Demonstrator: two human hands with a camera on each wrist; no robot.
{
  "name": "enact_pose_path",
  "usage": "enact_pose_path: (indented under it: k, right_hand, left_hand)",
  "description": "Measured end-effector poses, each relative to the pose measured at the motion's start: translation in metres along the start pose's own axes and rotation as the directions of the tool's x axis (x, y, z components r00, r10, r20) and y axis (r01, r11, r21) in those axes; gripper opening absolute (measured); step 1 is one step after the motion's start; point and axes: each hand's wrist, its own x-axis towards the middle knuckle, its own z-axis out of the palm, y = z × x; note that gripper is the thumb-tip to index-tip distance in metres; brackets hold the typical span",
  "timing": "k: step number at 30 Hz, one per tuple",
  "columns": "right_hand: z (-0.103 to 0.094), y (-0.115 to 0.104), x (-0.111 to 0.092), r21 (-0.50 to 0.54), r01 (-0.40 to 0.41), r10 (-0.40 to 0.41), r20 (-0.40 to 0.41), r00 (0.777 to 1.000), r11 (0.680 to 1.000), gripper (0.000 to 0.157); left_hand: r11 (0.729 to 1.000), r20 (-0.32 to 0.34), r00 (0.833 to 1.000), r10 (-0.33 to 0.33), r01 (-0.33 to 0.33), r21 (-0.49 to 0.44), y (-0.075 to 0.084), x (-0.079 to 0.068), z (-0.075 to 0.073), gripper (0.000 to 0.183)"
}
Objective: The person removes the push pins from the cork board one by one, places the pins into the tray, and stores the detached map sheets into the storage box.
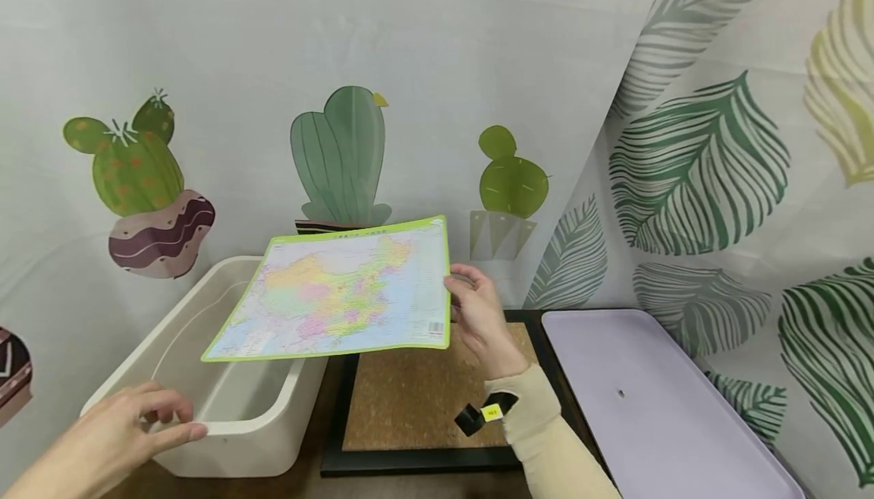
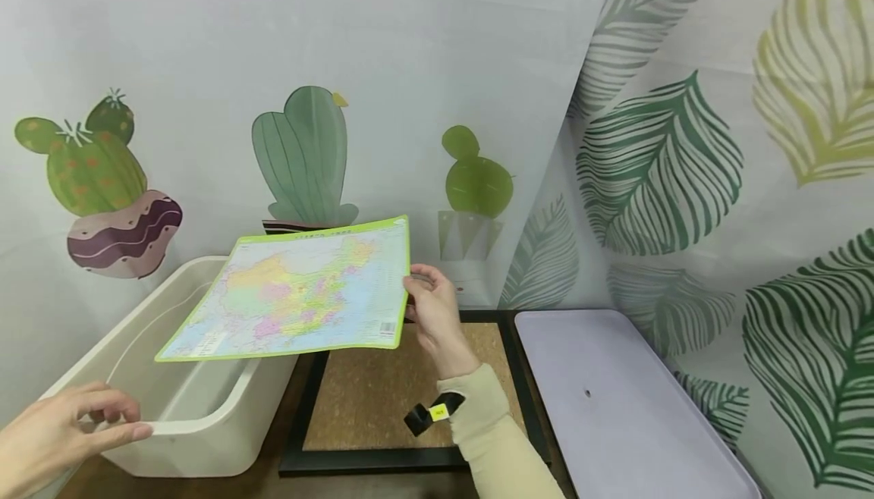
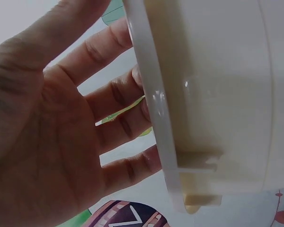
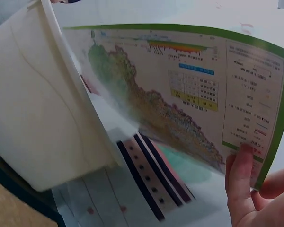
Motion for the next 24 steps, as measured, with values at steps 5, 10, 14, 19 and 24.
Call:
enact_pose_path:
  k: [5, 10, 14, 19, 24]
  right_hand:
    - [0.027, 0.006, 0.002, -0.043, -0.005, 0.006, 0.035, 0.999, 0.999, 0.022]
    - [0.047, 0.014, 0.004, -0.086, -0.011, 0.015, 0.049, 0.999, 0.996, 0.021]
    - [0.058, 0.021, 0.004, -0.126, -0.011, 0.017, 0.043, 0.999, 0.992, 0.021]
    - [0.071, 0.036, 0.003, -0.149, -0.014, 0.02, 0.036, 0.999, 0.989, 0.019]
    - [0.09, 0.047, -0.002, -0.125, -0.023, 0.03, 0.062, 0.998, 0.992, 0.019]
  left_hand:
    - [1.0, 0.026, 0.999, -0.024, 0.024, 0.0, 0.0, 0.0, 0.0, 0.033]
    - [1.0, 0.032, 0.999, -0.023, 0.023, 0.013, 0.0, 0.001, 0.0, 0.033]
    - [0.999, 0.034, 0.999, -0.034, 0.033, 0.028, -0.001, 0.004, 0.001, 0.034]
    - [0.996, 0.062, 0.994, -0.087, 0.085, 0.034, -0.001, 0.003, 0.001, 0.031]
    - [0.992, 0.074, 0.989, -0.129, 0.128, 0.018, -0.001, 0.001, 0.001, 0.03]
